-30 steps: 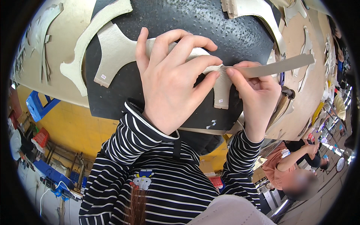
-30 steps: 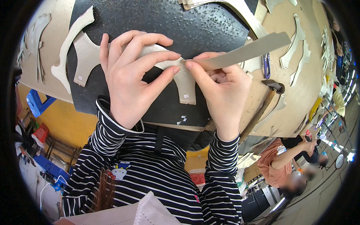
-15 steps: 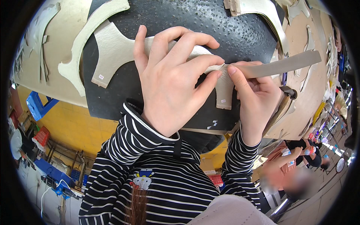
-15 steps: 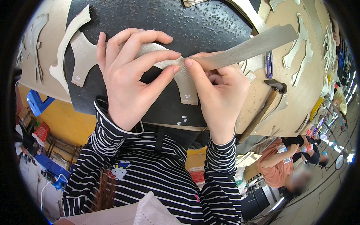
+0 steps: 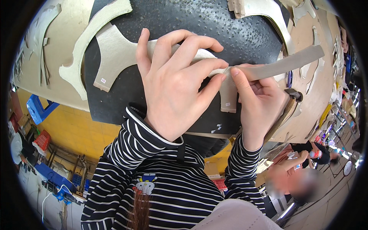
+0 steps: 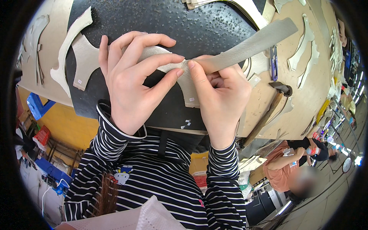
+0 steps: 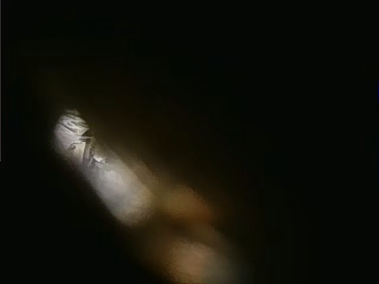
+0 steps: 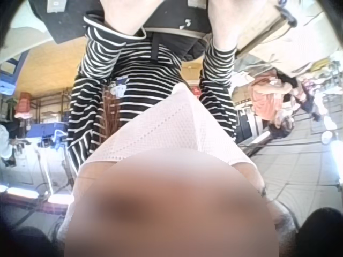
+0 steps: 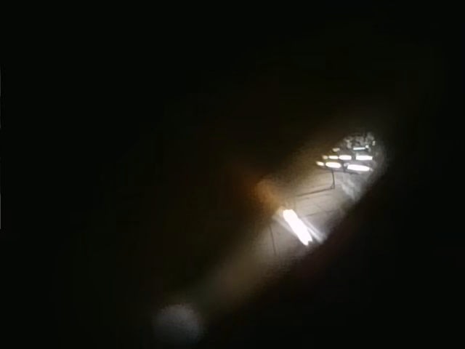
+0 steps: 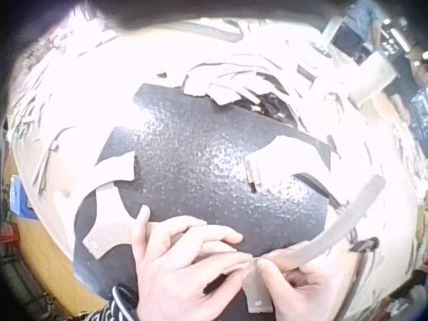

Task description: The person repeatedly smooths the edges of light-colored leather pieces using a metal file on a black work surface. They pick up each piece, file its edges, and place it back on the table, continuing this process throughout the clip.

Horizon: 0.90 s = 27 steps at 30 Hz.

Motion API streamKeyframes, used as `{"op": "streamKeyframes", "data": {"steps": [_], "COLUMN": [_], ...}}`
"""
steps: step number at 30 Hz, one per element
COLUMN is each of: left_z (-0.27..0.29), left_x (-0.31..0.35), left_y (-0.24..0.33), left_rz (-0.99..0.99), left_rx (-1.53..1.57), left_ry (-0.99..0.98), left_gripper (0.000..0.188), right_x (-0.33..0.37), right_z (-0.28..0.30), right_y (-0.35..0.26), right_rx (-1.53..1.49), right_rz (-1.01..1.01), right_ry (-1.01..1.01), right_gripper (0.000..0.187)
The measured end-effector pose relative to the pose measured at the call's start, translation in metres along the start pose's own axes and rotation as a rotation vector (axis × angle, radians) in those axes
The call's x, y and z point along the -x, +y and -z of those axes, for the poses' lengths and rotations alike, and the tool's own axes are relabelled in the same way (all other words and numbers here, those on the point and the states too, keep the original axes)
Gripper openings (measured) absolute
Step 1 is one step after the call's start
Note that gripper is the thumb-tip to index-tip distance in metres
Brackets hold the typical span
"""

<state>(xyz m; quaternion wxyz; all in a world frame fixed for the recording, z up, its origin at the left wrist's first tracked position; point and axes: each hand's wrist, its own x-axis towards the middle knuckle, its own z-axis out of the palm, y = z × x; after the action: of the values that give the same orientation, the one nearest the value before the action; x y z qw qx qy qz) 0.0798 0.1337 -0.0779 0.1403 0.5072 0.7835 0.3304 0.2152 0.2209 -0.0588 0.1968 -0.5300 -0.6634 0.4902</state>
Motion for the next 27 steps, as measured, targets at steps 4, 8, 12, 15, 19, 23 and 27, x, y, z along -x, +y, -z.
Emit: {"op": "streamKeyframes", "data": {"steps": [4, 8, 12, 15, 19, 23, 27], "left_z": [0.000, -0.001, -0.002, -0.002, -0.001, 0.000, 0.001], "left_x": [0.000, 0.000, 0.000, 0.002, 0.004, 0.012, 0.023], "left_y": [0.000, 0.000, 0.001, 0.000, -0.001, -0.002, -0.004], "left_rz": [0.007, -0.007, 0.040, 0.028, -0.009, -0.078, -0.204], "left_rx": [0.012, 0.014, 0.069, 0.044, 0.005, -0.036, -0.141], "left_ry": [-0.006, 0.023, 0.052, 0.046, 0.039, 0.074, 0.068], "left_gripper": [0.013, 0.014, 0.015, 0.015, 0.013, 0.016, 0.026], "right_x": [0.001, 0.000, 0.000, 0.000, 0.002, 0.002, -0.003], "right_z": [-0.002, -0.004, -0.006, -0.007, -0.007, -0.009, -0.011], "right_y": [0.000, 0.001, 0.002, 0.001, 0.000, -0.001, -0.002], "right_rx": [0.019, -0.010, 0.064, 0.108, 0.149, 0.211, 0.101], "right_rz": [-0.004, -0.002, 0.027, 0.033, 0.009, 0.012, 0.072], "right_ry": [0.020, 0.042, 0.063, 0.054, 0.069, 0.066, 0.159], "right_gripper": [0.012, 0.011, 0.012, 0.015, 0.014, 0.023, 0.042]}}
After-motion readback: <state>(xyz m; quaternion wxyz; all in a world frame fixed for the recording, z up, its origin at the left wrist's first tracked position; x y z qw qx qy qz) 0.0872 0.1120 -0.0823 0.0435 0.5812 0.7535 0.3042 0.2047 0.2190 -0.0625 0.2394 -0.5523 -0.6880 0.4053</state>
